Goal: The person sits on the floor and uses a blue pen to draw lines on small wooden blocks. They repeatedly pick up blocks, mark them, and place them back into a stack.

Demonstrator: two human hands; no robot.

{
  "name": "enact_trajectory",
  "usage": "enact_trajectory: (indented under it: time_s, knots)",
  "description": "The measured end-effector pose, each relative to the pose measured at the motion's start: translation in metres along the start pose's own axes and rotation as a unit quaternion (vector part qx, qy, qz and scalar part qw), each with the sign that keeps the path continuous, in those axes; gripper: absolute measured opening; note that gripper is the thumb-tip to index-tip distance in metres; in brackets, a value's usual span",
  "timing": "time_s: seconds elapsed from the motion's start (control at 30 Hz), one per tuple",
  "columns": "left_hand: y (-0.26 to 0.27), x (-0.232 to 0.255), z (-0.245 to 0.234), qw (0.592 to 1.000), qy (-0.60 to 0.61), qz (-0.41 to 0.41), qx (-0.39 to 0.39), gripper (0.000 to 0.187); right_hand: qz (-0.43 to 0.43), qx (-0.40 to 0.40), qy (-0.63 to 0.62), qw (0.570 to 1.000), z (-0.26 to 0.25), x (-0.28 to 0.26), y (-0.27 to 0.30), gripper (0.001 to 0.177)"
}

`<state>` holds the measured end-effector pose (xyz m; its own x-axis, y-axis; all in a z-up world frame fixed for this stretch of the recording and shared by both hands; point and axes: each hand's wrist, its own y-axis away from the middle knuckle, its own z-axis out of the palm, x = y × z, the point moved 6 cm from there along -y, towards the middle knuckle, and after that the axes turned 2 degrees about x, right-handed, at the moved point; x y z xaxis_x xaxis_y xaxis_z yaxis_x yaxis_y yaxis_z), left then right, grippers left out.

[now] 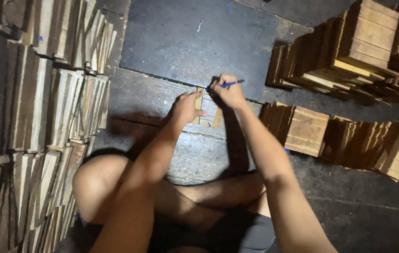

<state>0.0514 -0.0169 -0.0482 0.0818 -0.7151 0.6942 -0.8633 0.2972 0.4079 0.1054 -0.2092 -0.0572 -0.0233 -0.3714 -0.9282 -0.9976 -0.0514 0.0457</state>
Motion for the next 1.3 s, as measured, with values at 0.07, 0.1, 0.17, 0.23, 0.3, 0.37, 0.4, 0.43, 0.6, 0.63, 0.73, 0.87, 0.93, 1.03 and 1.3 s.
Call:
enact_trajectory:
  time_s: [0.07, 0.1, 0.17, 0.23, 0.3, 0.37, 0.4, 0.43, 0.6, 0.63, 0.73, 0.87, 0.93, 1.03, 1.3]
  knots:
    - [0.004, 0.006, -0.002, 1.0, -0.001, 0.001, 0.0, 0.076, -0.035, 0.042, 0.029, 0.998, 0.0, -0.034, 0.029, 0.025]
    - [0.006, 0.006, -0.005, 1.0, -0.002, -0.003, 0.003, 0.076, -0.071, 0.079, 0.055, 0.993, 0.002, -0.055, 0.043, 0.027]
    - [0.003, 0.005, -0.006, 1.0, -0.001, -0.002, 0.004, 0.077, -0.099, 0.111, 0.045, 0.988, 0.005, -0.061, 0.052, 0.03]
    - [0.002, 0.004, -0.004, 1.0, -0.001, -0.003, -0.001, 0.077, -0.12, 0.144, 0.034, 0.982, 0.006, -0.062, 0.059, 0.033]
    - [-0.001, 0.003, -0.005, 1.0, -0.008, -0.003, 0.004, 0.078, -0.16, 0.148, 0.033, 0.975, 0.005, -0.065, 0.056, 0.034]
    - [0.001, 0.002, -0.002, 1.0, -0.003, -0.004, 0.004, 0.078, -0.147, 0.137, 0.037, 0.979, 0.003, -0.065, 0.058, 0.034]
    - [0.0, 0.001, -0.002, 1.0, 0.001, -0.006, 0.003, 0.077, -0.133, 0.125, 0.041, 0.982, 0.002, -0.064, 0.058, 0.034]
    - [0.002, 0.002, -0.002, 1.0, 0.002, -0.006, 0.003, 0.077, -0.132, 0.126, 0.041, 0.982, -0.002, -0.068, 0.058, 0.034]
    - [0.002, 0.005, -0.002, 1.0, 0.002, -0.014, -0.002, 0.078, -0.04, 0.028, 0.082, 0.995, -0.014, -0.023, 0.025, 0.03]
    - [0.003, 0.007, -0.004, 1.0, 0.002, -0.011, -0.001, 0.078, -0.042, 0.03, 0.082, 0.995, -0.02, -0.024, 0.016, 0.03]
    - [0.005, 0.008, -0.007, 1.0, 0.008, -0.023, -0.008, 0.079, -0.011, -0.056, 0.097, 0.994, -0.026, -0.034, -0.013, 0.024]
    - [0.002, 0.005, -0.004, 1.0, 0.002, -0.028, 0.0, 0.078, 0.185, -0.208, 0.09, 0.956, -0.016, -0.06, -0.03, 0.017]
    - [0.002, 0.002, 0.001, 0.999, 0.004, -0.036, -0.005, 0.078, 0.217, -0.237, 0.088, 0.943, -0.008, -0.062, -0.037, 0.016]
    - [-0.002, -0.004, 0.004, 0.999, 0.014, -0.03, -0.003, 0.078, 0.165, -0.299, 0.238, 0.909, 0.015, -0.044, -0.056, 0.008]
    - [-0.007, -0.006, 0.012, 0.999, -0.002, -0.045, -0.014, 0.065, -0.074, -0.389, 0.528, 0.751, 0.067, -0.054, -0.013, 0.025]
